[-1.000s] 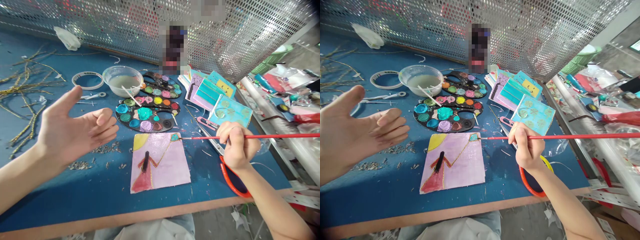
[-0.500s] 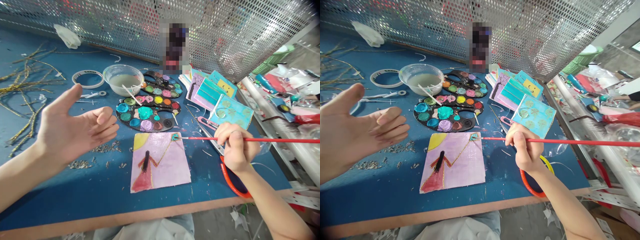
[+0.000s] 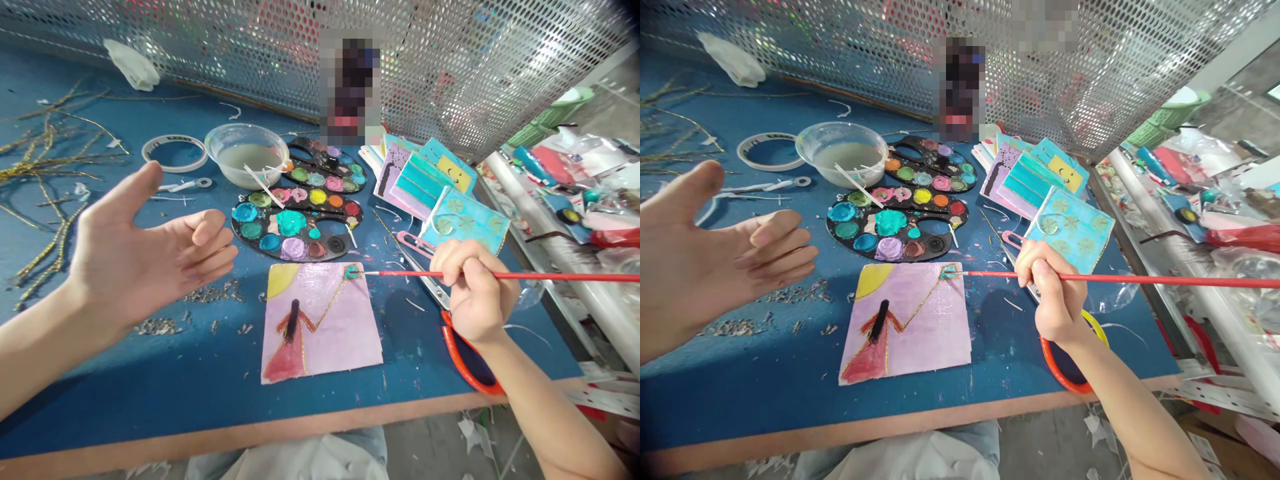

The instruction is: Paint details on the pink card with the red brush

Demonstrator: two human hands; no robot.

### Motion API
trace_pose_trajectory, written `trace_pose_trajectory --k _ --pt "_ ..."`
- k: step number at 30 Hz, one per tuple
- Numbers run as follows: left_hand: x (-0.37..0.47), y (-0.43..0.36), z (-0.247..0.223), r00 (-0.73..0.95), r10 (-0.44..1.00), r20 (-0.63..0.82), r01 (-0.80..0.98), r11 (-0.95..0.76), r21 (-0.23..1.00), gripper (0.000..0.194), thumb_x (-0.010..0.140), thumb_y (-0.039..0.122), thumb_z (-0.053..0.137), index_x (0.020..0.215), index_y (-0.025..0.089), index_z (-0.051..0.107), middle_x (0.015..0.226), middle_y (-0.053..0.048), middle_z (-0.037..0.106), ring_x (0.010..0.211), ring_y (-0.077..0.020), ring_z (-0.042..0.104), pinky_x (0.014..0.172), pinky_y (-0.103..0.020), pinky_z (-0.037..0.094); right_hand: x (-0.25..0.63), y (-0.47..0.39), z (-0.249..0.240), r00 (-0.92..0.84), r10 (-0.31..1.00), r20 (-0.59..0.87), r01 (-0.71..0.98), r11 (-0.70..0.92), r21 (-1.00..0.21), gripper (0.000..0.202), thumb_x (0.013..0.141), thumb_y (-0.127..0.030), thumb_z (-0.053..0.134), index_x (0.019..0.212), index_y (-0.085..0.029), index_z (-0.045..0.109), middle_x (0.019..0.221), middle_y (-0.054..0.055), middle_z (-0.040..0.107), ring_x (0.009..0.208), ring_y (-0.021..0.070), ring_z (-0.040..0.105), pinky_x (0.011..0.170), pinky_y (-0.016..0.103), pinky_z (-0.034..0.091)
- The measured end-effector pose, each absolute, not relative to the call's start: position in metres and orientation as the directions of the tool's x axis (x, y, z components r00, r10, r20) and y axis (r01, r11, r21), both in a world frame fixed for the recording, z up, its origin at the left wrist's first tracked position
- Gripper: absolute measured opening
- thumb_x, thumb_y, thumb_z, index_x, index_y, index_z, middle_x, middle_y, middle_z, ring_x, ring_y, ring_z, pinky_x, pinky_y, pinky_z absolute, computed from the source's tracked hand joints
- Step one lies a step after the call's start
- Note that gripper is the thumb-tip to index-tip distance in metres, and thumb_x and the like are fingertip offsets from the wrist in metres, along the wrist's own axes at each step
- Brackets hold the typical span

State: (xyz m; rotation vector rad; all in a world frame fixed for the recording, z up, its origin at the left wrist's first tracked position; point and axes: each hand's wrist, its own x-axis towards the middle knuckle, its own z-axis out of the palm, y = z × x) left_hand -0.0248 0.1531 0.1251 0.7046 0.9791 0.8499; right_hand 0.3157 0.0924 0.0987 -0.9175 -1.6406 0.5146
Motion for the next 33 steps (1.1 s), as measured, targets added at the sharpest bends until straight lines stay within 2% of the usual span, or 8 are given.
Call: trace_pose_trajectory --k 6,15,22,33 --pt "-0.0239 0.1528 0.1262 0.292 0.856 -0.427 -0.29 0.504 0.813 0.055 0.078 0.067 0.039 0.048 0.021 0.043 0.048 -0.001 0.024 0.039 -0.0104 0.032 0.033 -0.028 0.035 0.3166 0.092 0.0987 -0.078 0.806 0.587 0.283 0.582 -0.762 0.031 0.093 -0.025 0.041 0.063 -0.021 0.048 0.055 -0.001 0.037 0.054 0.015 0.04 0.063 0.036 0.034" --pt "-0.0245 0.1528 0.1278 0.288 0.851 -0.439 -0.27 0.512 0.815 0.055 0.077 0.067 0.039 0.047 0.021 0.042 0.048 -0.001 0.024 0.04 -0.0103 0.03 0.034 -0.027 0.034 0.318 0.092 0.0982 -0.103 0.812 0.574 0.269 0.578 -0.77 0.029 0.093 -0.024 0.041 0.065 -0.02 0.047 0.058 0.0 0.04 0.055 0.0146 0.041 0.059 0.034 0.032" --pt "-0.0245 0.1547 0.1258 0.337 0.835 -0.435 -0.241 0.522 0.818 0.06 0.079 0.07 0.032 0.047 0.02 0.043 0.047 -0.001 0.026 0.04 -0.0106 0.032 0.036 -0.026 0.036 0.3185 0.0903 0.099 -0.127 0.817 0.563 0.256 0.575 -0.777 0.027 0.092 -0.018 0.039 0.066 -0.019 0.047 0.06 0.0 0.041 0.057 0.0141 0.04 0.06 0.035 0.031" --pt "-0.028 0.1543 0.1247 0.318 0.84 -0.44 -0.245 0.521 0.818 0.06 0.076 0.071 0.038 0.046 0.02 0.043 0.048 0.0 0.025 0.04 -0.0098 0.032 0.035 -0.026 0.036 0.3165 0.0918 0.0993 -0.113 0.823 0.557 0.265 0.565 -0.781 0.027 0.092 -0.022 0.041 0.065 -0.021 0.047 0.059 0.0 0.042 0.056 0.0152 0.04 0.058 0.035 0.029"
